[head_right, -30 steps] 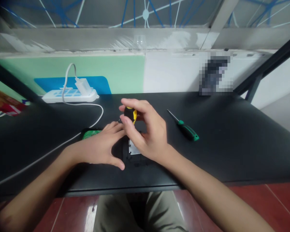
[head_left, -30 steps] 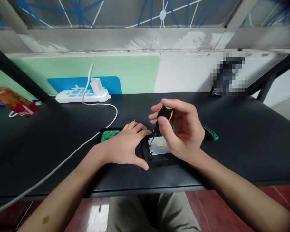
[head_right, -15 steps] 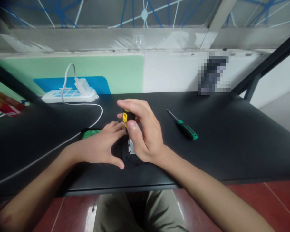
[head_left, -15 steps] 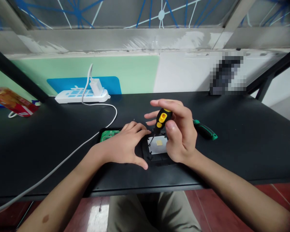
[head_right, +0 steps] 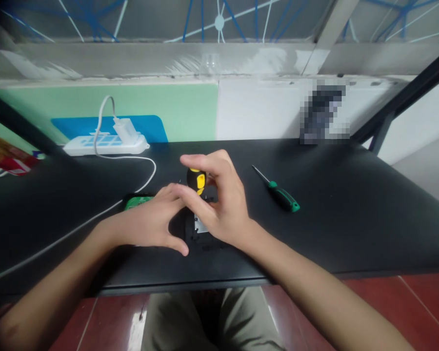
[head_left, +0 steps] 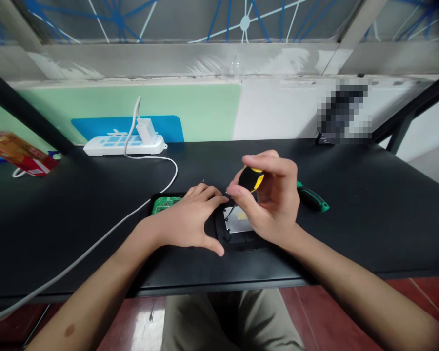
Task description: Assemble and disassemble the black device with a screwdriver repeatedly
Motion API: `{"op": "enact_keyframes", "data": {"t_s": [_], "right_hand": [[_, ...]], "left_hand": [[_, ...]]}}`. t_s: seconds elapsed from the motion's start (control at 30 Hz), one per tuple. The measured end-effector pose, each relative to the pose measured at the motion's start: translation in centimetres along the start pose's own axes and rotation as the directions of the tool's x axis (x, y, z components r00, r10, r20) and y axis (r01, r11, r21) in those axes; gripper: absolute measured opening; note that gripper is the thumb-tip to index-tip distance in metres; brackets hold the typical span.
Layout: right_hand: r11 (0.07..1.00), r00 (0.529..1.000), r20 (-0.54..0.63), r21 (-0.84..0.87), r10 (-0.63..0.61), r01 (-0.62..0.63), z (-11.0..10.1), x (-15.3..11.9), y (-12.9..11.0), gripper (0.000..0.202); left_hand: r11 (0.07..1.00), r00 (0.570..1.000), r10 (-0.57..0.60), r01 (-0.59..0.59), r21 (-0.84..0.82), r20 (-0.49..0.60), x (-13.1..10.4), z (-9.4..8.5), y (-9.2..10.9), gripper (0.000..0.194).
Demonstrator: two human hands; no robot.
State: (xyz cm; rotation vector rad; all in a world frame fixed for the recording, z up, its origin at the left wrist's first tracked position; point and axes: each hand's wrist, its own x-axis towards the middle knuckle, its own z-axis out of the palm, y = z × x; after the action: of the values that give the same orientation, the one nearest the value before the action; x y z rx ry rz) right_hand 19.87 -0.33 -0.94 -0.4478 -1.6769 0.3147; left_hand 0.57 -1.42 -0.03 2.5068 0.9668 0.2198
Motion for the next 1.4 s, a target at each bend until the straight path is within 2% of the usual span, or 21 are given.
{"op": "enact_keyframes", "data": {"t_s": [0.07, 0.17, 0.4, 0.47, 0.6, 0.7, 0.87, 1.07, 1.17, 1.3, 1.4], "right_hand": [[0.998, 1.000, 0.023, 0.064, 0.014, -0.016, 0.0, -0.1, -0.1, 0.048], [0.986, 0.993, 0.060, 0.127, 0.101, -0.108, -0.1, -0.2, -0.5, 0.039], [0.984, 0.985, 0.062, 0.061, 0.161, -0.165, -0.2, -0.1, -1.0, 0.045], [0.989, 0.989, 0.033, 0.025, 0.147, -0.148, -0.2, 0.1, -0.7, 0.047], [0.999, 0.999, -0.025, -0.012, 0.038, -0.038, -0.2, 0.2, -0.1, 0.050], [1.000, 1.000, -0.019, 0.030, 0.006, -0.005, -0.1, 0.1, 0.1, 0.051], [0.977, 0.994, 0.019, 0.182, 0.105, -0.107, -0.1, -0.1, -0.6, 0.036], [0.982, 0.984, 0.041, 0.071, 0.171, -0.174, -0.3, -0.1, -0.8, 0.045], [0.991, 0.991, -0.012, 0.022, 0.133, -0.133, -0.3, 0.0, -0.5, 0.047], [1.000, 0.999, -0.033, -0.023, -0.010, 0.010, -0.4, 0.2, -0.2, 0.053], [0.999, 1.000, -0.010, 0.032, 0.008, -0.008, -0.5, 0.1, -0.4, 0.040]], "left_hand": [[1.000, 1.000, -0.003, 0.003, 0.020, 0.005, 0.0, 0.0, 0.0, 0.090], [0.999, 1.000, 0.010, -0.010, 0.049, 0.003, 0.1, 0.1, -0.1, 0.092], [0.999, 1.000, -0.010, 0.009, 0.047, 0.021, 0.1, 0.1, 0.0, 0.093], [0.999, 1.000, -0.013, 0.012, 0.050, 0.023, 0.0, 0.0, 0.1, 0.093], [0.999, 1.000, -0.017, 0.016, 0.044, 0.024, 0.0, 0.0, 0.1, 0.098], [0.999, 1.000, -0.013, 0.012, 0.052, 0.019, 0.0, 0.0, 0.1, 0.097], [0.997, 1.000, 0.010, -0.010, 0.080, -0.004, 0.1, 0.0, 0.1, 0.093], [0.998, 1.000, -0.008, 0.007, 0.063, 0.009, 0.0, 0.0, 0.1, 0.095], [0.999, 1.000, -0.008, 0.007, 0.044, 0.001, -0.1, 0.1, 0.0, 0.097], [1.000, 1.000, -0.007, 0.007, 0.029, -0.003, -0.1, 0.1, 0.0, 0.092], [0.999, 1.000, -0.004, 0.004, 0.052, -0.002, 0.0, 0.1, 0.0, 0.091]]}}
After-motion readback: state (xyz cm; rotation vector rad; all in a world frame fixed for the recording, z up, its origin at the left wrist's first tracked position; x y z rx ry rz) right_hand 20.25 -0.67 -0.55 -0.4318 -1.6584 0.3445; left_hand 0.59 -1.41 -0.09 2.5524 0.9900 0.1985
